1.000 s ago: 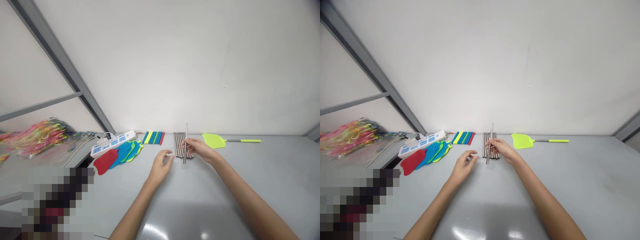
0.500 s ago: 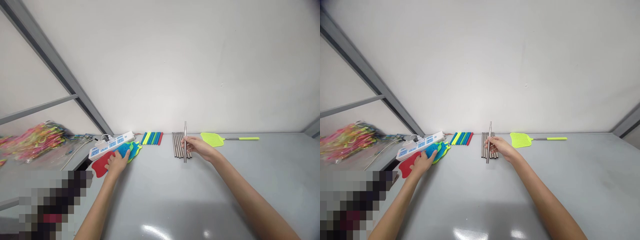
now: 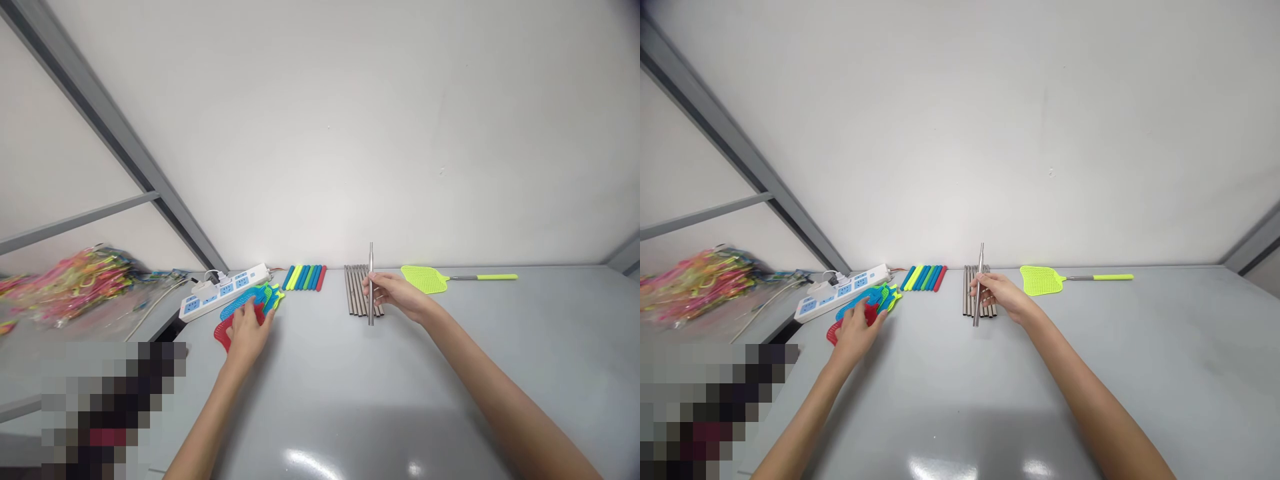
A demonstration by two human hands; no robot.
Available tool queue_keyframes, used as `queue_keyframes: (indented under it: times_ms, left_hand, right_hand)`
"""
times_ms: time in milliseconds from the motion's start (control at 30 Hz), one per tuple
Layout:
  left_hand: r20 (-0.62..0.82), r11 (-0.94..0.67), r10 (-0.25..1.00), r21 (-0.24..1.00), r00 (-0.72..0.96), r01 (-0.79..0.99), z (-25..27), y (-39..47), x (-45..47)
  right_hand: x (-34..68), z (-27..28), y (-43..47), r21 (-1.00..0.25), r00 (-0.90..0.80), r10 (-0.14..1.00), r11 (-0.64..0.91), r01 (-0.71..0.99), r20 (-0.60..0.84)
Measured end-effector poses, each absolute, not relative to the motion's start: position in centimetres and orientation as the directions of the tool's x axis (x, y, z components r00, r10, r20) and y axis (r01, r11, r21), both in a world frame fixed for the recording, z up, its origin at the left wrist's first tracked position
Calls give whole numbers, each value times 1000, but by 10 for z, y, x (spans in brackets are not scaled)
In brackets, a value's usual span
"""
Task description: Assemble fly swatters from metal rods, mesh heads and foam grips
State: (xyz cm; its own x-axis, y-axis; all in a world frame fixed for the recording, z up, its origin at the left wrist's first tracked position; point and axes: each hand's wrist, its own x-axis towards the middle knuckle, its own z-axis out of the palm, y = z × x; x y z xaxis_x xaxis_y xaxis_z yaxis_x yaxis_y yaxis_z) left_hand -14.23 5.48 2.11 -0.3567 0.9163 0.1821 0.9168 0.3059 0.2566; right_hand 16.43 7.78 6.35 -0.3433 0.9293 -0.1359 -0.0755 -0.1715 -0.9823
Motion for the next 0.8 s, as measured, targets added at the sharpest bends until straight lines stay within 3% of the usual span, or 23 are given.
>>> queue_keyframes:
  times_ms: [133, 200, 300, 467, 633, 800]
  left_hand:
    - [174, 347, 912, 161, -372, 924, 20, 50, -148]
    - [103, 352, 926, 124, -364, 928, 17, 46, -151]
    - [-1, 342, 938, 164, -346, 925, 11, 36, -149]
    - [128, 289, 942, 167, -311, 943, -1, 11, -120]
    - [201, 130, 965, 200, -171, 971, -14, -8, -91]
    - [183, -38, 983, 208, -1, 977, -18, -10, -81]
  right_hand:
    - [165, 65, 78, -983, -349, 929, -162, -87, -122]
    - [165, 65, 77, -984, -344, 931, -160, -81, -123]
    - [166, 66, 76, -982, -345, 928, -177, -70, -142]
    - [167, 70, 75, -977, -347, 928, -184, -108, -137]
    - [170, 75, 72, -963, -323, 933, -220, -156, -161]
    - [175, 85, 69, -958, -267, 956, -183, -222, -121]
